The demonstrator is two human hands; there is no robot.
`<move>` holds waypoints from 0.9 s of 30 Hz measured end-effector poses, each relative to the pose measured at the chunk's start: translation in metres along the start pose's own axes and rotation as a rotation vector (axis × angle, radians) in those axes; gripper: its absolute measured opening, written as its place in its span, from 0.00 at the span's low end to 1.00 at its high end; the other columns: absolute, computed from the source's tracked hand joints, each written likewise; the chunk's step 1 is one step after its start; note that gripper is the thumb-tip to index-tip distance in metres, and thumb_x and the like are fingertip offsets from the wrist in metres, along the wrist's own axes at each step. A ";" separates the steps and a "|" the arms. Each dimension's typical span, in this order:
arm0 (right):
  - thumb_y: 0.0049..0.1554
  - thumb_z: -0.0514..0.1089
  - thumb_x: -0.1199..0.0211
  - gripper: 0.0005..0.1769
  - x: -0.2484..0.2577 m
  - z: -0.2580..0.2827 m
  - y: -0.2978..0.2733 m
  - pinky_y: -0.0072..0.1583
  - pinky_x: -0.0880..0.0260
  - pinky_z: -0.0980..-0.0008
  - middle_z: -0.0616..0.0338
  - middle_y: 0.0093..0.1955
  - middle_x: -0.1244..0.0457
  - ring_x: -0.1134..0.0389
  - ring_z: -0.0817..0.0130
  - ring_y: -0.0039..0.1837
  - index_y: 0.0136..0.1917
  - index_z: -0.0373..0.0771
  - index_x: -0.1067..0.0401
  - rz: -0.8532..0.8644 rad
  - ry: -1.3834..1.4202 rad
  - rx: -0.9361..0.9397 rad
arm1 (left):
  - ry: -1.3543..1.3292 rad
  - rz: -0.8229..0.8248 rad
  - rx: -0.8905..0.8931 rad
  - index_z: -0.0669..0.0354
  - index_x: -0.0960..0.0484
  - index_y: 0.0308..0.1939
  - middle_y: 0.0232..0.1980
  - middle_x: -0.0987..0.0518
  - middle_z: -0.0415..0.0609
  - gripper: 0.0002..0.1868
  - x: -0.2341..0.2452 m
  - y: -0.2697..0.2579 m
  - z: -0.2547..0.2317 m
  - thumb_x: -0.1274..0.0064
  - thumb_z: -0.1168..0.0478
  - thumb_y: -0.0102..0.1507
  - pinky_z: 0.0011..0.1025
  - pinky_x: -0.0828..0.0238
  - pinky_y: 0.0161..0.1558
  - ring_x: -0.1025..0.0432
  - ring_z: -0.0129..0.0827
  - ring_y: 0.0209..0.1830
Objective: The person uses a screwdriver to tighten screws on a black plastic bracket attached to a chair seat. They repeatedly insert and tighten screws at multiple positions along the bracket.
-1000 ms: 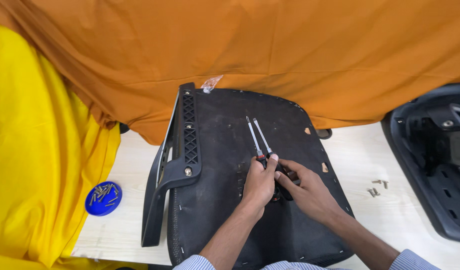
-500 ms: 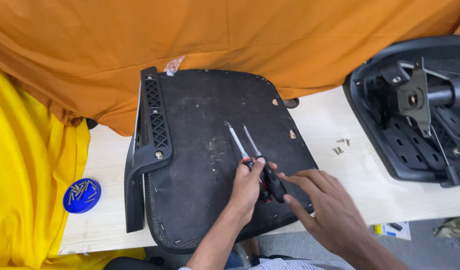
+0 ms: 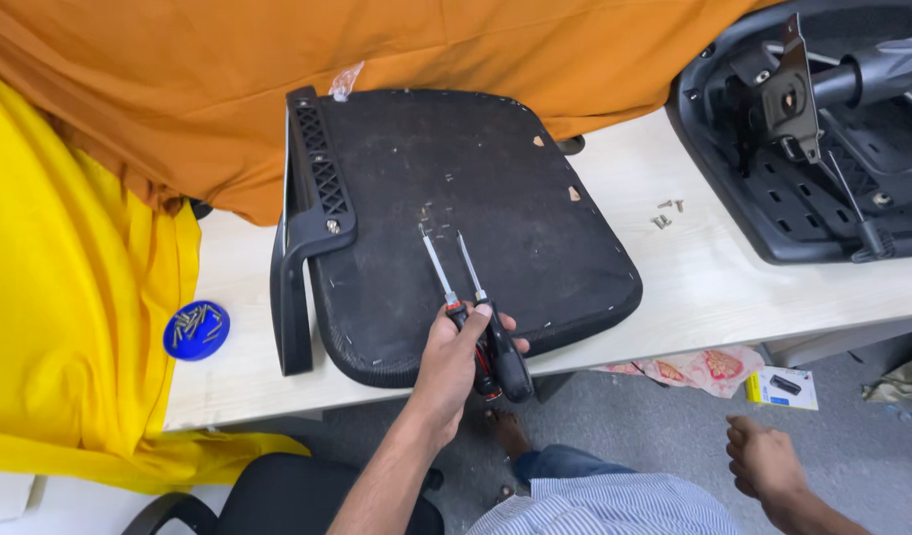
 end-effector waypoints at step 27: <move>0.72 0.57 0.59 0.28 -0.109 0.291 -0.113 0.34 0.56 0.68 0.65 0.28 0.57 0.58 0.69 0.30 0.31 0.48 0.48 1.044 1.058 0.209 | 0.024 -0.159 0.030 0.55 0.32 0.48 0.42 0.18 0.47 0.09 0.019 -0.099 0.043 0.62 0.56 0.70 0.35 0.17 0.47 0.18 0.33 0.43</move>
Point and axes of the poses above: each hand's wrist, its own y-axis towards the middle knuckle, its own x-axis out of the back of the hand, z = x × y, the point moved 9 cm from there along y, towards the middle knuckle
